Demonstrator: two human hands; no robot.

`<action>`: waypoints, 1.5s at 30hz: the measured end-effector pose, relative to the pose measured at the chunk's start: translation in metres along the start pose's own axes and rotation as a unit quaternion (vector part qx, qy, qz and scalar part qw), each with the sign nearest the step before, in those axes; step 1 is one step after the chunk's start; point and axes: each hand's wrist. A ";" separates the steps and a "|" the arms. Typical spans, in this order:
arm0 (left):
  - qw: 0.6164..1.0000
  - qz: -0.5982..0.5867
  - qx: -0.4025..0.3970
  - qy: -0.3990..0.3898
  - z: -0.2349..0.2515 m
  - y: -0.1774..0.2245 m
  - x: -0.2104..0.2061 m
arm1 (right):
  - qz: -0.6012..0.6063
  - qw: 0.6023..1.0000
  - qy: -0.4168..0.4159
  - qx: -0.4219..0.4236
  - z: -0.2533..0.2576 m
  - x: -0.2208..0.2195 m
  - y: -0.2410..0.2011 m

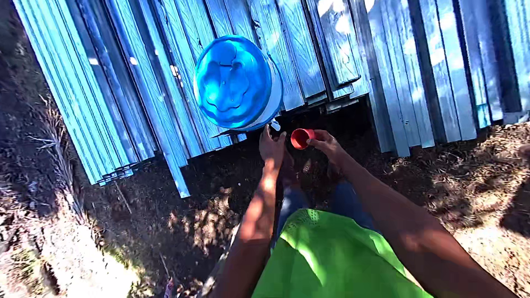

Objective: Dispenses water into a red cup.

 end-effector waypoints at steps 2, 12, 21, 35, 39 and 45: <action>1.000 -0.006 -0.010 0.013 0.012 -0.002 -0.007 | 0.004 1.000 0.018 -0.010 0.003 -0.012 -0.003; 0.994 -0.043 -0.084 0.052 0.022 -0.019 -0.010 | 0.105 0.993 0.044 0.014 0.014 -0.068 -0.025; 0.985 0.009 -0.144 0.095 0.028 -0.019 -0.004 | 0.189 0.982 0.016 0.017 0.021 -0.090 -0.023; 0.992 -0.060 -0.068 0.085 0.027 -0.014 0.005 | 0.220 0.976 0.005 0.005 0.022 -0.088 -0.028; 0.989 -0.096 -0.064 0.091 0.024 -0.018 0.008 | 0.215 0.977 0.003 0.012 0.022 -0.087 -0.028; 0.986 -0.116 -0.057 0.107 0.021 -0.020 0.009 | 0.205 0.979 0.003 0.013 0.023 -0.087 -0.026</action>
Point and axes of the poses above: each hand's wrist, its own z-axis towards the middle knuckle, its own x-axis out of the back of the hand, y = z × x, and after that the axes turned 11 degrees about y, right-handed
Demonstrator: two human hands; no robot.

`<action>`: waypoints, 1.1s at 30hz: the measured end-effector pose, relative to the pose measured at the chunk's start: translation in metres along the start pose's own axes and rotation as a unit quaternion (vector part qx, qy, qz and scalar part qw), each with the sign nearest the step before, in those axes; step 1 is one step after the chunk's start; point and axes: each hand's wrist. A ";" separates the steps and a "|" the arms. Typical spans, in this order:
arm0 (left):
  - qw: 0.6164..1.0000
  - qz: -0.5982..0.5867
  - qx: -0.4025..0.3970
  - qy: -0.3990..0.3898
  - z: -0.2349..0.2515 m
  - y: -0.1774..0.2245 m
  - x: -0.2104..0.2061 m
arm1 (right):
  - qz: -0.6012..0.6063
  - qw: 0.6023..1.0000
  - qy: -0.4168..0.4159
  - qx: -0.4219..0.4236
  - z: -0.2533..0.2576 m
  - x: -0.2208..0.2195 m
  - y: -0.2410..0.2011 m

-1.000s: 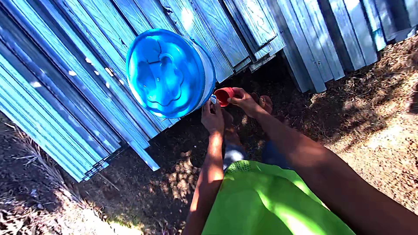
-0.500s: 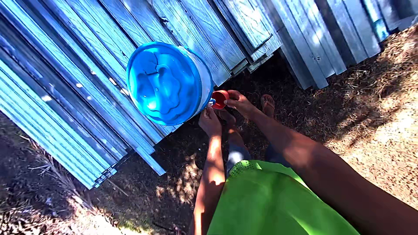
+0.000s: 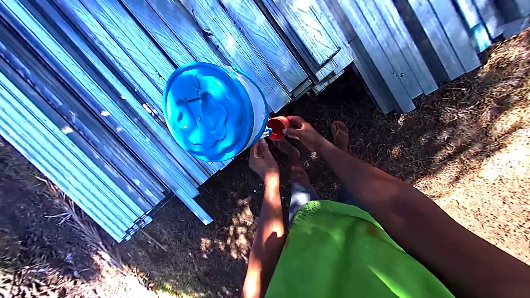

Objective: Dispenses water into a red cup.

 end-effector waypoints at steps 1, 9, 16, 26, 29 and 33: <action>1.000 0.001 0.004 0.001 0.000 0.001 0.000 | -0.001 1.000 -0.002 0.003 0.000 0.000 0.000; 0.999 -0.026 0.028 0.008 -0.001 0.004 0.000 | -0.021 1.000 0.010 -0.004 -0.004 0.000 -0.005; 0.999 -0.041 0.028 0.022 -0.001 0.003 -0.001 | -0.009 1.000 0.015 -0.005 -0.006 -0.001 -0.003; 0.998 -0.039 0.028 0.031 0.000 0.003 -0.001 | 0.005 1.000 0.020 0.000 -0.009 -0.005 0.002; 0.999 -0.034 0.023 0.033 0.001 0.001 -0.001 | 0.021 1.000 0.015 0.000 -0.010 -0.006 0.002; 0.998 -0.054 0.026 0.026 0.003 -0.002 -0.002 | 0.019 1.000 0.017 -0.001 -0.011 -0.005 0.001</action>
Point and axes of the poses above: each hand's wrist, its own z-axis towards the middle knuckle, its own x-axis out of the back of the hand, y = z × x, and after that the axes turned 11 degrees about y, right-handed
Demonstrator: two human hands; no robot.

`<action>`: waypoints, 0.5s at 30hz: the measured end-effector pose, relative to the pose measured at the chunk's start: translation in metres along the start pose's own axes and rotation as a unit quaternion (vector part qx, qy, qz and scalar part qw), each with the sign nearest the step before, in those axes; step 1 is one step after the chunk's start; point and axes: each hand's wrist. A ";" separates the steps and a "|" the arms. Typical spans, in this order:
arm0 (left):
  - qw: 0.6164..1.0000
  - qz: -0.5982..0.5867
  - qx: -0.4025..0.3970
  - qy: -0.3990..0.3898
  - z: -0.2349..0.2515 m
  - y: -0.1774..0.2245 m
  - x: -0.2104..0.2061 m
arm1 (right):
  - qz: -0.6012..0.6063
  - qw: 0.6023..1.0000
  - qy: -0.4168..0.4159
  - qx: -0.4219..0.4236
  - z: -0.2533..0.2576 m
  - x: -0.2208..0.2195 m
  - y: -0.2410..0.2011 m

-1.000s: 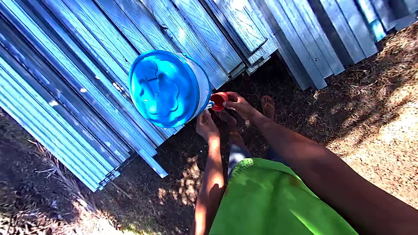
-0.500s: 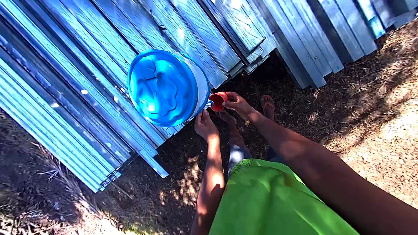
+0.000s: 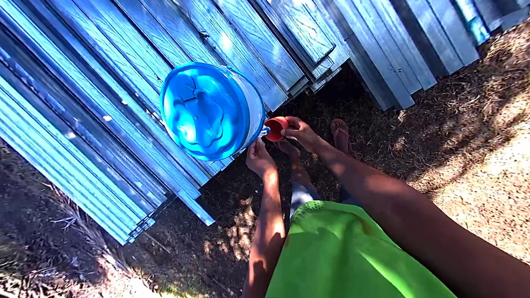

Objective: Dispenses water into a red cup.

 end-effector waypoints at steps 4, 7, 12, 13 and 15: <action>1.000 -0.006 0.005 0.005 -0.003 0.004 0.000 | -0.003 1.000 0.009 0.000 0.000 0.001 -0.001; 1.000 -0.011 -0.004 0.010 -0.003 0.004 -0.001 | 0.001 1.000 0.009 0.002 0.000 0.001 -0.001; 1.000 -0.011 0.002 0.011 -0.003 0.003 -0.001 | 0.003 1.000 0.008 0.002 0.001 0.003 0.001; 1.000 -0.011 0.005 0.012 -0.003 0.004 -0.001 | 0.003 1.000 0.008 0.001 0.001 0.003 0.001; 1.000 -0.011 0.002 0.013 -0.002 0.004 -0.001 | -0.001 1.000 0.010 -0.002 0.001 0.003 0.002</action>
Point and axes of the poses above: each hand's wrist, its own z-axis towards the middle knuckle, its own x-axis out of the back of the hand, y = z × x, and after that the axes turned 11 degrees about y, right-handed
